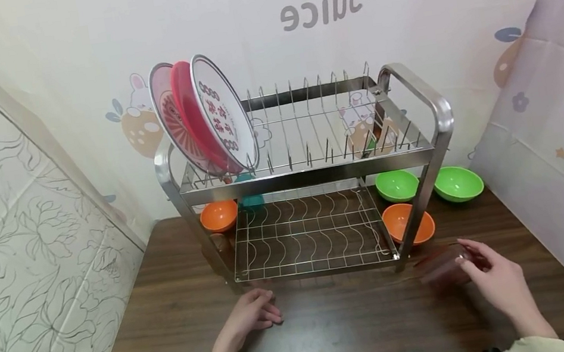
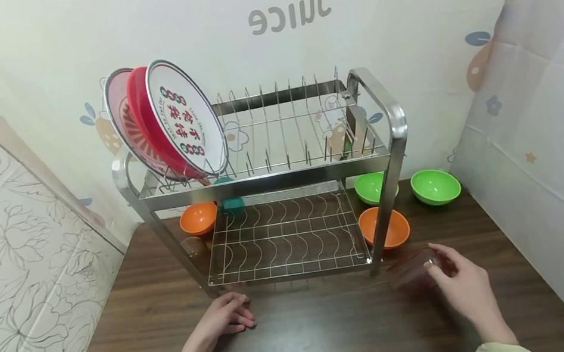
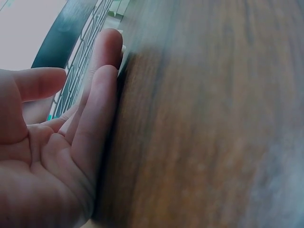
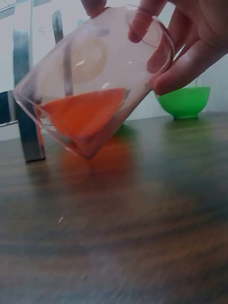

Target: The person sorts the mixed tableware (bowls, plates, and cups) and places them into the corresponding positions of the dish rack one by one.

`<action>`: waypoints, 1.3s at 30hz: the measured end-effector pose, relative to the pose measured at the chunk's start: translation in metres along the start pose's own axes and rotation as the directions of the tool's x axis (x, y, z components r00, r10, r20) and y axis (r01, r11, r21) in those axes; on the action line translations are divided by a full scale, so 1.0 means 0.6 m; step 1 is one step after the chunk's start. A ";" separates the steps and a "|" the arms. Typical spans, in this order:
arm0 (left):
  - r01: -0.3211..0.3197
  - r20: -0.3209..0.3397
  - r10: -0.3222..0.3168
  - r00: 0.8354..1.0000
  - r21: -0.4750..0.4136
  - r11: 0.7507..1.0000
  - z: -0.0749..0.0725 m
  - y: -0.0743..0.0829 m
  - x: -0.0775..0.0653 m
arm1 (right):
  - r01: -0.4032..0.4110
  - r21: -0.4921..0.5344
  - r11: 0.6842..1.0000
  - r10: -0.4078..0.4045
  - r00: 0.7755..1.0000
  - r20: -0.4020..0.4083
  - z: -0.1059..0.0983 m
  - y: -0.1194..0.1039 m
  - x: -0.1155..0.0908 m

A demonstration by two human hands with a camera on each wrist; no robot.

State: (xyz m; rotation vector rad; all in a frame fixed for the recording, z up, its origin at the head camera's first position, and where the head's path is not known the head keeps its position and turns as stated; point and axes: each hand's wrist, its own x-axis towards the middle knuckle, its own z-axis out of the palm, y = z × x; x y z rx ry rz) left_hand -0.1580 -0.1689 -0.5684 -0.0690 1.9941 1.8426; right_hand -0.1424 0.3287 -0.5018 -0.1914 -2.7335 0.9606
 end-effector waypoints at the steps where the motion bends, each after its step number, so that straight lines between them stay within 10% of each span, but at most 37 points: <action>1: 0.000 0.000 0.000 1.000 0.000 1.000 0.000 0.001 0.000 | 0.008 0.007 1.000 -0.008 1.000 0.012 0.004 -0.001 -0.003; 14: 0.002 0.027 -0.001 1.000 -0.011 1.000 0.002 0.009 -0.010 | -0.015 0.217 0.976 -0.029 0.980 0.199 0.050 -0.052 -0.039; 24: -0.007 0.053 0.008 0.999 -0.021 1.000 0.004 0.020 -0.017 | -0.191 0.622 0.760 -0.013 0.951 0.308 0.085 -0.101 -0.062; 39: -0.022 0.101 0.027 0.995 -0.045 0.999 0.039 0.045 -0.023 | -0.178 0.612 0.771 -0.102 0.914 0.394 0.132 -0.167 -0.077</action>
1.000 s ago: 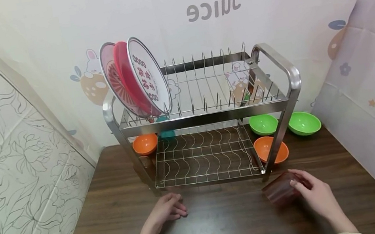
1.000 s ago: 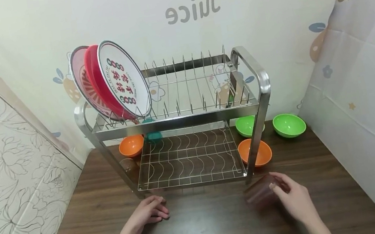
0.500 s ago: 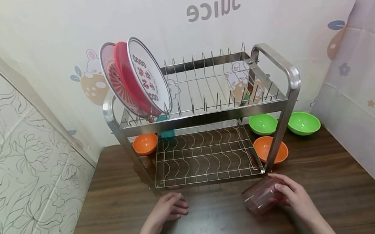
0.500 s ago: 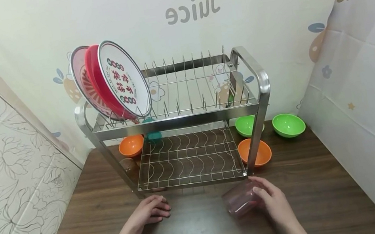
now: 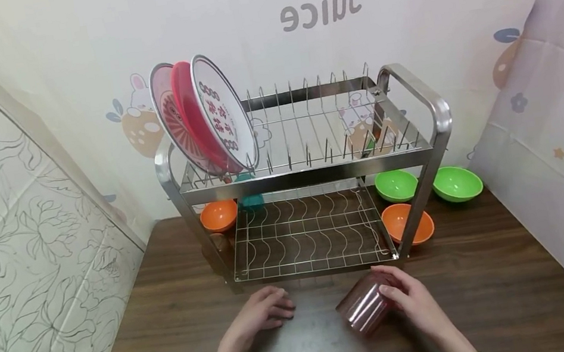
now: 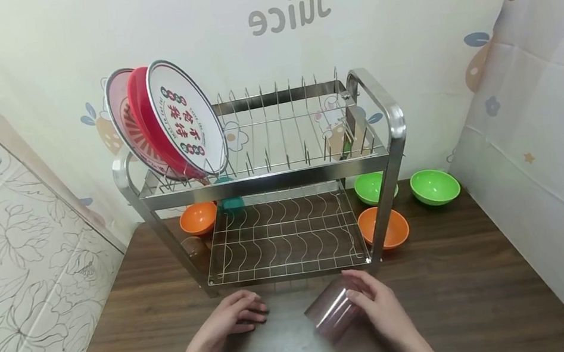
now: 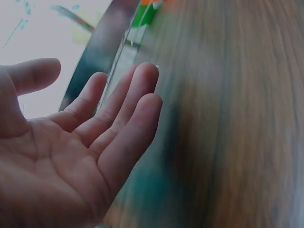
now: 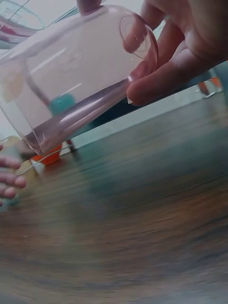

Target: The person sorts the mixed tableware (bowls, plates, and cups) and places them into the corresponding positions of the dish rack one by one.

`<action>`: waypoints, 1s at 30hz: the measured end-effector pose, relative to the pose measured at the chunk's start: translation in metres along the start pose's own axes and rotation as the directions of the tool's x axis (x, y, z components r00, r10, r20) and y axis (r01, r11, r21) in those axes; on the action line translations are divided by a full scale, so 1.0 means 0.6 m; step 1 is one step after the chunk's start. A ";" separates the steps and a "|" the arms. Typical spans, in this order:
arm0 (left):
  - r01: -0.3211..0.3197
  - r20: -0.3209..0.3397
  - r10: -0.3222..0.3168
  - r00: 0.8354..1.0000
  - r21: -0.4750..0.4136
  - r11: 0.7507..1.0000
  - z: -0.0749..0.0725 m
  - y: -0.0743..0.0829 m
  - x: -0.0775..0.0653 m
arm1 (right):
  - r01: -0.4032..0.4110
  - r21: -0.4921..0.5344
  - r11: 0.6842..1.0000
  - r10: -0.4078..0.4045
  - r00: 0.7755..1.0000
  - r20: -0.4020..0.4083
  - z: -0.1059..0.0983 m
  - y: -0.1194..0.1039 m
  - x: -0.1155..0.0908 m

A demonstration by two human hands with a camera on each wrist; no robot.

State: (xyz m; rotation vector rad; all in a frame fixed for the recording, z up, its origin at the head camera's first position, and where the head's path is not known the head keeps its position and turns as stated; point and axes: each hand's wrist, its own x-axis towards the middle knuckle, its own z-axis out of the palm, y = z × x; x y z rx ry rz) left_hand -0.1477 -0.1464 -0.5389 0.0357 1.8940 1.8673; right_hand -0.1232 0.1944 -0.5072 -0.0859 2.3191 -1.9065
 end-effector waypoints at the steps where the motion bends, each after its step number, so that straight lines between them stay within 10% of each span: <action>1: -0.005 0.010 0.005 1.000 0.001 1.000 0.005 0.003 0.001 | 0.011 -0.005 1.000 -0.011 1.000 0.013 0.005 0.000 0.002; 12: -0.103 0.195 0.094 0.976 0.033 0.994 0.067 0.044 0.008 | 0.186 -0.077 0.980 -0.175 0.975 0.134 0.056 -0.007 0.015; 30: -0.220 0.195 0.172 0.966 0.259 0.941 0.120 0.072 -0.004 | 0.164 -0.163 0.973 -0.149 0.984 0.099 0.090 -0.026 0.018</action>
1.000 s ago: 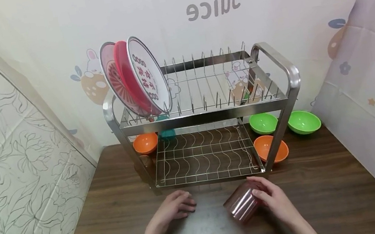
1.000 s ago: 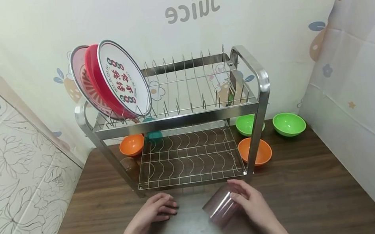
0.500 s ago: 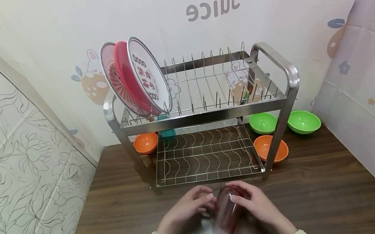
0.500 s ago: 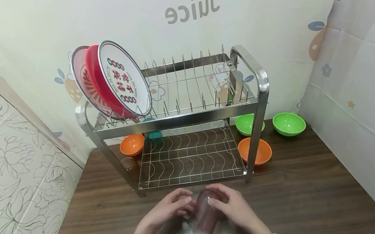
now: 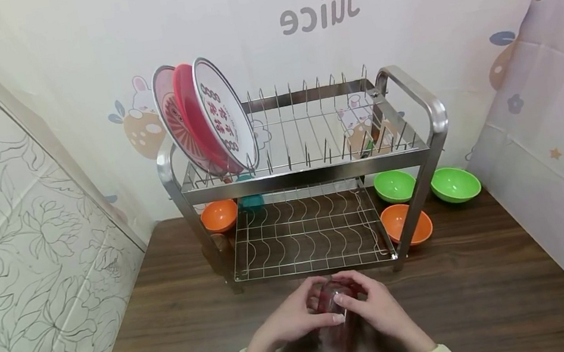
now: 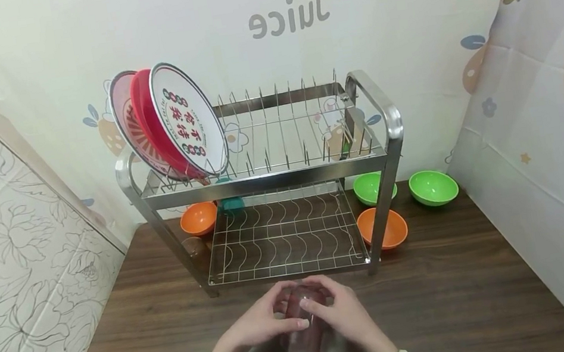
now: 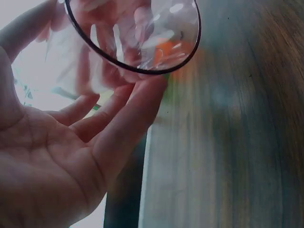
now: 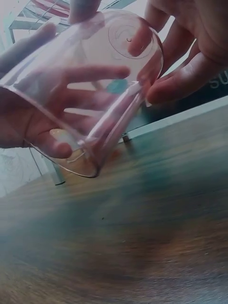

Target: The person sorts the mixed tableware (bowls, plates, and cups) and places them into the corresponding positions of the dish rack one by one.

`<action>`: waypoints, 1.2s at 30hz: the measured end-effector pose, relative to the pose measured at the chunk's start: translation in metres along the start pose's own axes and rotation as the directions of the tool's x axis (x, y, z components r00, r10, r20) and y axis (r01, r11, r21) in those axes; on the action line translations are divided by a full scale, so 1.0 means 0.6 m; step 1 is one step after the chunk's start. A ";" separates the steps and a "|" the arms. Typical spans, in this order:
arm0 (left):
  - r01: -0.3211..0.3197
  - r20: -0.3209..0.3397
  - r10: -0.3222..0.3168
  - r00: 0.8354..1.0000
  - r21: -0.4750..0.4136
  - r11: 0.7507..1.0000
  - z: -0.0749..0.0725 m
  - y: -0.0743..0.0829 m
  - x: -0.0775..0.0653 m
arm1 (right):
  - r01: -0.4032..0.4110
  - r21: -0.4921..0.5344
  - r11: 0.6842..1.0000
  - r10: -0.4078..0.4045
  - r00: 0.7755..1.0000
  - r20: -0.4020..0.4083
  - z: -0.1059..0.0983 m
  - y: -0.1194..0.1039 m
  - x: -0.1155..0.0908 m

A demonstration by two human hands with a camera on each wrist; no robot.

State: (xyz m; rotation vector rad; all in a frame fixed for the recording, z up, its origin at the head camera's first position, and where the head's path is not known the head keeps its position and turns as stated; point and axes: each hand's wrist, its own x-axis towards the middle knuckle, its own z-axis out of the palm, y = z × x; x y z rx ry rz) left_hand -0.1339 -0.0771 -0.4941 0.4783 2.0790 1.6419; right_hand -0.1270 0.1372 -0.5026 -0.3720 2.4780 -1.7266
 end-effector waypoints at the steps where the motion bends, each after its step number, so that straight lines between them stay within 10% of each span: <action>1: -0.006 -0.002 0.006 1.000 0.021 1.000 0.001 0.001 -0.001 | -0.003 0.000 1.000 0.003 1.000 -0.013 0.002 -0.001 0.000; 22: -0.073 -0.013 0.076 0.997 0.168 0.983 -0.001 0.000 0.002 | 0.000 -0.005 1.000 0.000 0.997 -0.083 0.011 -0.002 -0.005; 36: -0.043 -0.130 0.063 0.989 0.155 0.987 -0.023 0.018 -0.001 | -0.100 0.168 0.981 0.111 0.992 -0.056 -0.002 0.017 -0.023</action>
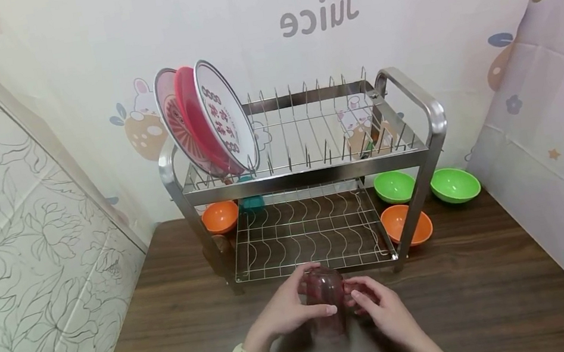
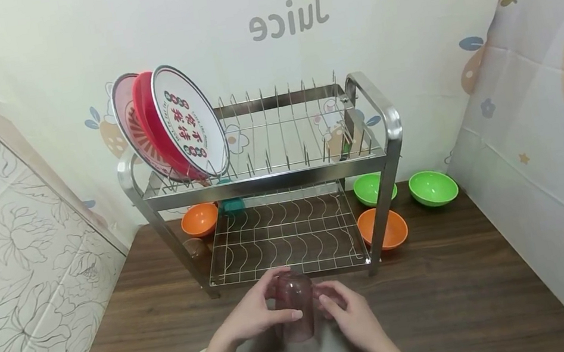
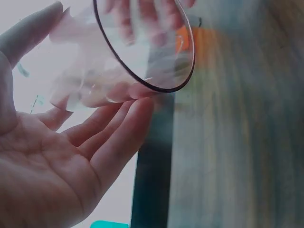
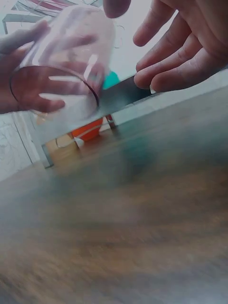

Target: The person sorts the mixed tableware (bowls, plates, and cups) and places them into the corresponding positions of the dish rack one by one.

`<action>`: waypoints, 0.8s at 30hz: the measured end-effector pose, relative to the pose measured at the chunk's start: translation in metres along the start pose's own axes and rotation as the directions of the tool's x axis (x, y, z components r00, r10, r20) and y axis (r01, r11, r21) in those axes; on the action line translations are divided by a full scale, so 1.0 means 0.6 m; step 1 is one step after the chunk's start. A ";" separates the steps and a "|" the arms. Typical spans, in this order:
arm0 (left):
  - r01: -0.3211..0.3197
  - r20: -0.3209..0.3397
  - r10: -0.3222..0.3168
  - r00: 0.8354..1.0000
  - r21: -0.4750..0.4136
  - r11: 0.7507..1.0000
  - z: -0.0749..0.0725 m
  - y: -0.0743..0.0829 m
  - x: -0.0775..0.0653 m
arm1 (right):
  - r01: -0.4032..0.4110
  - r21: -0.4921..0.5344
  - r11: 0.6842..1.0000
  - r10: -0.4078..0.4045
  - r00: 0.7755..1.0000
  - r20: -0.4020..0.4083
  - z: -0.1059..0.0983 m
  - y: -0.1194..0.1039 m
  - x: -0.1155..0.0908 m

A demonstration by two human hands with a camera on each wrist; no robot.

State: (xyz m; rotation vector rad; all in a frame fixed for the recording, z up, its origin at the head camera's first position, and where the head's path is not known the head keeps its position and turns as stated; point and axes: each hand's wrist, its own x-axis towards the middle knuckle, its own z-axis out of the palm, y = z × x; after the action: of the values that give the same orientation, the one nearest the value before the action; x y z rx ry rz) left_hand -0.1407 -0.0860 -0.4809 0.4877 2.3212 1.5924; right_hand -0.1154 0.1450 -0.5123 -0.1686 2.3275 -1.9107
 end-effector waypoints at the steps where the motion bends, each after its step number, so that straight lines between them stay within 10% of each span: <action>1: -0.009 -0.003 0.009 1.000 -0.009 1.000 -0.003 0.001 0.001 | -0.017 0.003 1.000 0.017 1.000 -0.002 -0.002 0.003 -0.002; 24: -0.069 -0.286 0.041 0.957 -0.088 0.994 -0.074 0.035 0.053 | -0.255 0.109 0.961 0.258 0.966 -0.013 -0.041 0.078 -0.012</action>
State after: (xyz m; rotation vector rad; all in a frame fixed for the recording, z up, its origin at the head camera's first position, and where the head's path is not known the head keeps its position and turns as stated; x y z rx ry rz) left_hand -0.1856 -0.1028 -0.4469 0.3208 2.4347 1.9025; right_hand -0.1129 0.1793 -0.5532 0.1637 2.1326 -1.9096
